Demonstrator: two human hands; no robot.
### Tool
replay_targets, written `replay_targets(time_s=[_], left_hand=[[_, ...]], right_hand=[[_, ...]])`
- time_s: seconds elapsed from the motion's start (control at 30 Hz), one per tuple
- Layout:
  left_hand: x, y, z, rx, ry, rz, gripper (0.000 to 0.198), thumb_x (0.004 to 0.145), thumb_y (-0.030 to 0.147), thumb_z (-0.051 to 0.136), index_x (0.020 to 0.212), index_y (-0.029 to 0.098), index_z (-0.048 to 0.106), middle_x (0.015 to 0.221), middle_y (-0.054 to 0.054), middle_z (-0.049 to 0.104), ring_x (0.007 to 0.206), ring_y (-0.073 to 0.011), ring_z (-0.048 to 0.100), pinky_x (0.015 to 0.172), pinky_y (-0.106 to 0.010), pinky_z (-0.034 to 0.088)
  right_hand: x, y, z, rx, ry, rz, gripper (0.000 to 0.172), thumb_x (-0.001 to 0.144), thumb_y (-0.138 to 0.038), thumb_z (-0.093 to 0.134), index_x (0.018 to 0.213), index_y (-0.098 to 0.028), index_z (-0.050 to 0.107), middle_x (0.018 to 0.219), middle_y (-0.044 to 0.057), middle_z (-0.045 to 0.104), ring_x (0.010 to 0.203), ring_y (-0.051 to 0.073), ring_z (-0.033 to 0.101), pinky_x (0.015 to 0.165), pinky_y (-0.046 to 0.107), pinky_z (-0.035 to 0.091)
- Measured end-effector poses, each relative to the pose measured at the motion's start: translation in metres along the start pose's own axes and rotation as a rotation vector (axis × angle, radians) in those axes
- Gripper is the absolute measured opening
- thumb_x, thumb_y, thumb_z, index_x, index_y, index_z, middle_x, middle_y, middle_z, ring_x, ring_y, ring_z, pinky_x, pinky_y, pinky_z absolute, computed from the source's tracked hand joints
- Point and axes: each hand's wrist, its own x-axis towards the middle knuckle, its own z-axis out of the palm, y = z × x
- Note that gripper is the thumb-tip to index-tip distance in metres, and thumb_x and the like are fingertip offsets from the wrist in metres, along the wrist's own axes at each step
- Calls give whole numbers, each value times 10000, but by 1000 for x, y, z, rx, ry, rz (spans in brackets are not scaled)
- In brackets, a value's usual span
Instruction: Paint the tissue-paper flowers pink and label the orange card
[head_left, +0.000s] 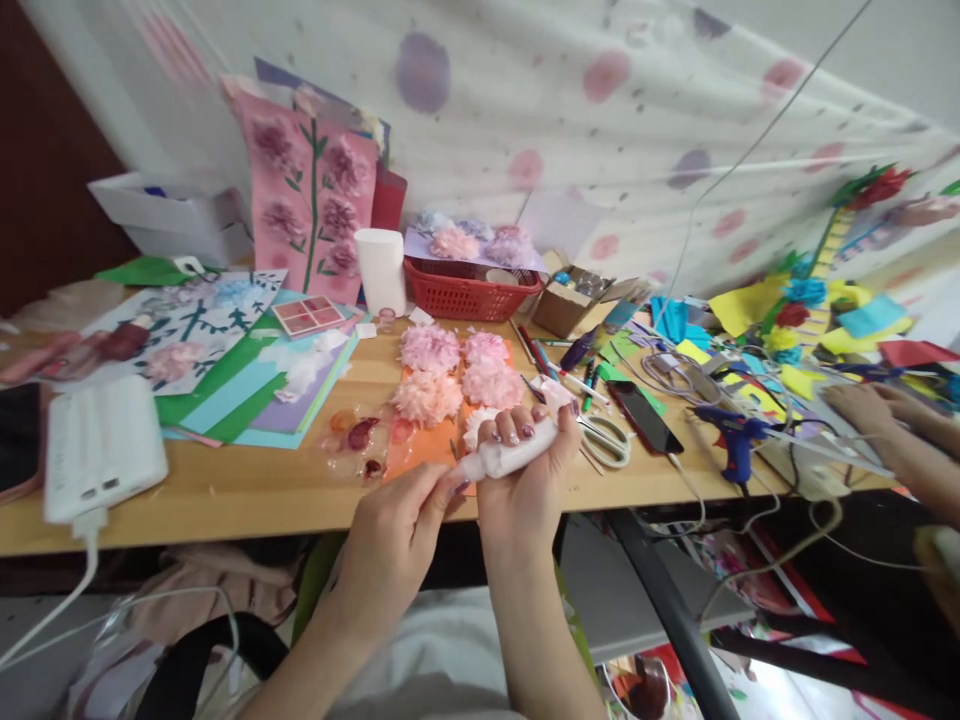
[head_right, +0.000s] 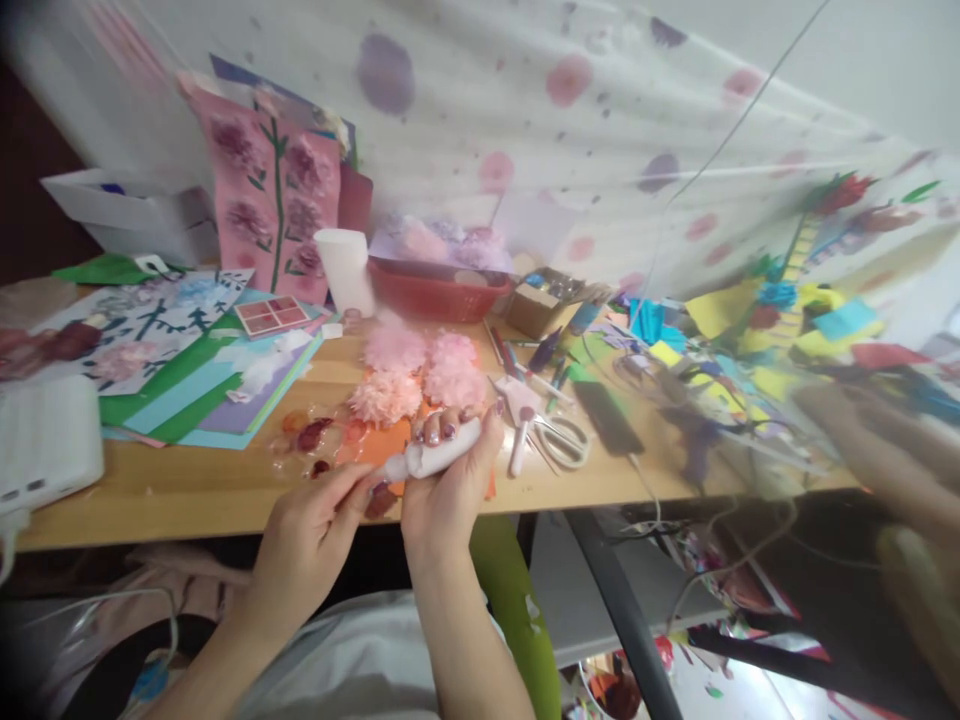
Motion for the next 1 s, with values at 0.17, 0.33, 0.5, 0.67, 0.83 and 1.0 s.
replay_targets(time_s=[0.17, 0.33, 0.5, 0.67, 0.83, 1.0], left_hand=[[2, -7, 25, 188, 138, 307, 179, 992, 240, 525, 1010, 133, 668, 703, -38, 750, 555, -138, 684, 564, -222, 505], [-6, -13, 43, 24, -28, 233, 258, 1009, 271, 496, 1180, 136, 634, 750, -12, 767, 598, -98, 705, 601, -163, 527], [-18, -25, 52, -88, -293, -15, 278, 1003, 297, 468, 907, 177, 700, 632, 37, 707, 458, -75, 617, 520, -158, 476], [-18, -28, 52, -96, -349, -142, 302, 981, 276, 481, 751, 188, 654, 590, 58, 675, 410, -57, 566, 486, -149, 438], [-15, -27, 51, -108, -376, -222, 309, 972, 319, 464, 761, 190, 650, 601, 47, 681, 415, -69, 561, 481, -164, 431], [-14, -27, 51, -118, -411, -245, 350, 962, 352, 453, 710, 193, 637, 588, 39, 666, 433, -80, 554, 504, -184, 422]], right_hand=[[11, -13, -20, 23, 70, 59, 341, 818, -426, 678, 715, -226, 421, 573, -101, 421, 483, 71, 434, 528, 219, 440], [24, -60, -45, -192, -45, -398, 274, 775, -320, 637, 650, -213, 418, 529, -101, 376, 453, 70, 377, 534, 233, 422], [51, -94, -78, -473, -53, -944, 244, 746, -301, 592, 572, -221, 441, 450, -94, 396, 385, 90, 355, 435, 235, 324], [51, -88, -92, -604, -74, -907, 218, 783, -208, 586, 577, -207, 515, 463, -69, 467, 382, 110, 422, 421, 250, 344], [43, -87, -87, -619, -77, -1035, 242, 793, -234, 564, 563, -228, 488, 459, -76, 441, 375, 110, 402, 397, 252, 320], [36, -93, -84, -569, -25, -1153, 239, 809, -266, 477, 571, -237, 483, 466, -75, 398, 367, 109, 382, 416, 264, 329]])
